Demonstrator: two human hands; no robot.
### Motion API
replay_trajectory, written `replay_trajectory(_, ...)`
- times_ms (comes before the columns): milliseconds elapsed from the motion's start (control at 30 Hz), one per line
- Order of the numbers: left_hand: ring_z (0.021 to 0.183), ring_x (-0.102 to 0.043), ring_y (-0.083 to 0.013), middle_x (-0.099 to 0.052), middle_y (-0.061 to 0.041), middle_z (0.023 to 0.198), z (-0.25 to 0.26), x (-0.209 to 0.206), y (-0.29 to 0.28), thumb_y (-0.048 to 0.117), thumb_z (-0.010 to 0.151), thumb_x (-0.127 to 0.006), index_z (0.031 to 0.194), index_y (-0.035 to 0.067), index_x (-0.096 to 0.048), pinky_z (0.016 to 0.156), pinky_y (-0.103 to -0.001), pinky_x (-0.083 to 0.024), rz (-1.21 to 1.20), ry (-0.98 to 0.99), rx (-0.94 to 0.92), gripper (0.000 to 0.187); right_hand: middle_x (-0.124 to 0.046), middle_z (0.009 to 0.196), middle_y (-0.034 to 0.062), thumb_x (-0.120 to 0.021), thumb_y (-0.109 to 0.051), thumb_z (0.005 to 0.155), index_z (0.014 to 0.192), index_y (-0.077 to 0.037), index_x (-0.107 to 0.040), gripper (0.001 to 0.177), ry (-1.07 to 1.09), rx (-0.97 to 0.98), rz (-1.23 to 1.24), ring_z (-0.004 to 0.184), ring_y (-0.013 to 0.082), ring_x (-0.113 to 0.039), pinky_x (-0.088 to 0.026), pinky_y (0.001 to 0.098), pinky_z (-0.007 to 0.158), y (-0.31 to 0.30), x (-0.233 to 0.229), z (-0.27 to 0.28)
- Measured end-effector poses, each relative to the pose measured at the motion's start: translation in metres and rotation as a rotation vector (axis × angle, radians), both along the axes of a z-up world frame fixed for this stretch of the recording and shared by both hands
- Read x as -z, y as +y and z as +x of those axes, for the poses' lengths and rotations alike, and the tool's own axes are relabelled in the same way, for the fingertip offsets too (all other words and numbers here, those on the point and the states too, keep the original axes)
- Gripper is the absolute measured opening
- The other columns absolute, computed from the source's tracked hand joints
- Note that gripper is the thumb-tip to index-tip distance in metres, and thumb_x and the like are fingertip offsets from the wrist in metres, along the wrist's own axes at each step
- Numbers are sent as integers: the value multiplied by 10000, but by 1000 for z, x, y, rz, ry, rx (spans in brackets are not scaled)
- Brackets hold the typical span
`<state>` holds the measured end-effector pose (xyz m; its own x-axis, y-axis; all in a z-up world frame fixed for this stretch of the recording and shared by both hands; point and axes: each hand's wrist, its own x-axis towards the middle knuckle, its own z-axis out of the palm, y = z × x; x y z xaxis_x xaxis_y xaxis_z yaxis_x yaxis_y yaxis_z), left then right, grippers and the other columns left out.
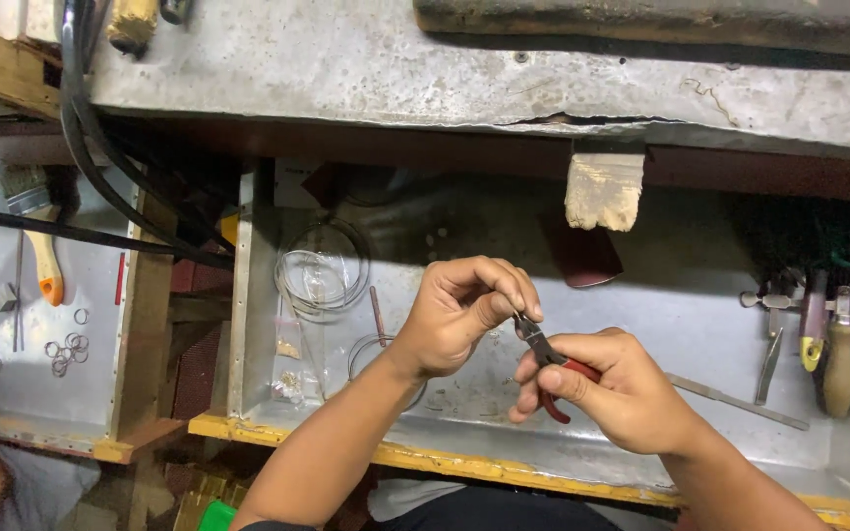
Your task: The person uses pliers to adjust small metal rings and then polishes small metal components by rubbing them against sandpaper on a workbench.
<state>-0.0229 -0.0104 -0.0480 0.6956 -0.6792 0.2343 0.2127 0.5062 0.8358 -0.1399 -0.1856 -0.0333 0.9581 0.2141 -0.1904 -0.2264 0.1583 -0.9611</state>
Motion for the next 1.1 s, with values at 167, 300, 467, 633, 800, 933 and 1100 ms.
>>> replay_trajectory(167,899,-679,-209,-697,-105,944,-5,4,-4,248,1015,-663,980,90,-652,814,-321,-569,-22,33,-13,162,-783,708,117,-632,-255,977,954,17,-740,294,-31,14,-46,645,265,-857,-553,286,470,2,-2,1)
replay_trajectory(300,892,-665,-205,-686,-106,937,-6,8,-5,230,1013,-665,978,87,-638,819,-324,-549,-37,78,-20,149,-736,620,86,-620,-269,985,923,-4,-715,288,-17,26,-87,569,202,-808,-505,273,482,3,1,-1)
replay_trajectory(467,873,-638,-177,-656,-68,916,-7,3,-5,332,1025,-625,955,97,-602,827,-312,-544,34,1,-44,246,-610,621,63,-608,-284,992,874,8,-664,319,-36,46,3,520,170,-700,-767,397,631,10,-1,0)
replay_trajectory(633,861,-635,-162,-656,-49,902,-7,-2,-5,320,1045,-591,940,89,-611,825,-297,-543,90,-53,-74,254,-568,643,44,-570,-290,1020,807,-6,-609,357,-69,28,27,533,145,-670,-765,393,682,8,-3,3)
replay_trajectory(800,795,-702,-202,-710,-187,901,2,-3,-10,112,989,-663,938,-15,-652,745,-303,-598,48,94,-254,137,-801,663,88,-645,-138,957,869,-10,-781,206,-161,155,-234,632,151,-767,-657,345,566,-17,-17,3)
replay_trajectory(933,854,-677,-202,-698,-152,957,13,0,-7,130,1001,-613,967,8,-640,796,-312,-613,189,100,-296,129,-751,783,50,-610,-128,954,933,-33,-783,198,-133,249,-765,568,109,-729,-601,220,536,-69,-18,-16)
replay_trajectory(1100,710,-655,-158,-705,-109,799,18,5,-10,117,962,-643,922,10,-701,670,-272,-596,532,231,-405,129,-811,1109,128,-562,-431,1016,1312,-284,-702,359,742,61,-1528,1062,411,-711,-554,502,841,-116,0,-58)
